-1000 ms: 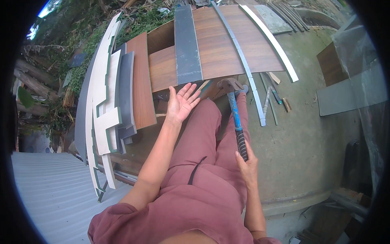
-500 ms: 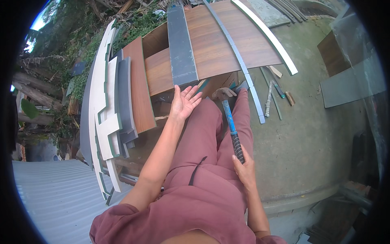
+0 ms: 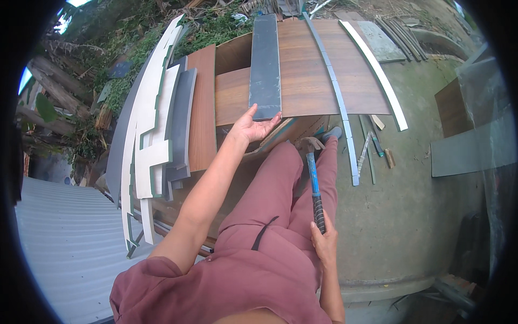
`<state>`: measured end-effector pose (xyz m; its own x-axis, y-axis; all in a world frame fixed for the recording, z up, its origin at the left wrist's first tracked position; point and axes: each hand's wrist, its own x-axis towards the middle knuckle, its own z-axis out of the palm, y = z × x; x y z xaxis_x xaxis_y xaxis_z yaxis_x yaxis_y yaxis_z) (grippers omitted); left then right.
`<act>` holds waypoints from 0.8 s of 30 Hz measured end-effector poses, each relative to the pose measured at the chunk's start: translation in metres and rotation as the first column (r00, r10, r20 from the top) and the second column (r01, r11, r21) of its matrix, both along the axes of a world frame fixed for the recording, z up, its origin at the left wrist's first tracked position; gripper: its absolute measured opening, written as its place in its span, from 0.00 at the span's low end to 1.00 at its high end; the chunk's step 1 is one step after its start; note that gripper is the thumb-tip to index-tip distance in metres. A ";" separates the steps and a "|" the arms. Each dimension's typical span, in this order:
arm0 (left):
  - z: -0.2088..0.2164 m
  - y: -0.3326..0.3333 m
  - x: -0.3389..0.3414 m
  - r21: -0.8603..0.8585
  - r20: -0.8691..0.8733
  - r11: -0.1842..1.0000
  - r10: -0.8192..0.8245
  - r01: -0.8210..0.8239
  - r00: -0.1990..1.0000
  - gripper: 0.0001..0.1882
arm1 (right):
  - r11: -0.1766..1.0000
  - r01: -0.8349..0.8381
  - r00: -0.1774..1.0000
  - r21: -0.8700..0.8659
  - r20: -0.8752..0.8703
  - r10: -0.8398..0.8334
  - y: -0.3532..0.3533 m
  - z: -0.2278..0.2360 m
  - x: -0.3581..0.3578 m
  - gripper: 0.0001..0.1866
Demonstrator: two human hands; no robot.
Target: Organizing, inspecting, and measuring various wood furniture panels in an outdoor workshop.
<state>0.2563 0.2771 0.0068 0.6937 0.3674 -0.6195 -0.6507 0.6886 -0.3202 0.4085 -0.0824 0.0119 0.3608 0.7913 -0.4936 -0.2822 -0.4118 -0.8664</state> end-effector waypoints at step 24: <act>-0.035 -0.045 -0.114 0.728 -0.011 0.503 0.688 -0.466 0.726 0.22 | 0.997 -0.076 0.997 0.028 0.030 0.075 0.004 0.011 -0.010 0.26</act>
<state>0.1421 0.2326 -0.0281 0.0190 0.9862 -0.1644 -0.9550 0.0666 0.2890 0.3987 -0.0786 0.0231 0.3134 0.8308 -0.4600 -0.2264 -0.4051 -0.8858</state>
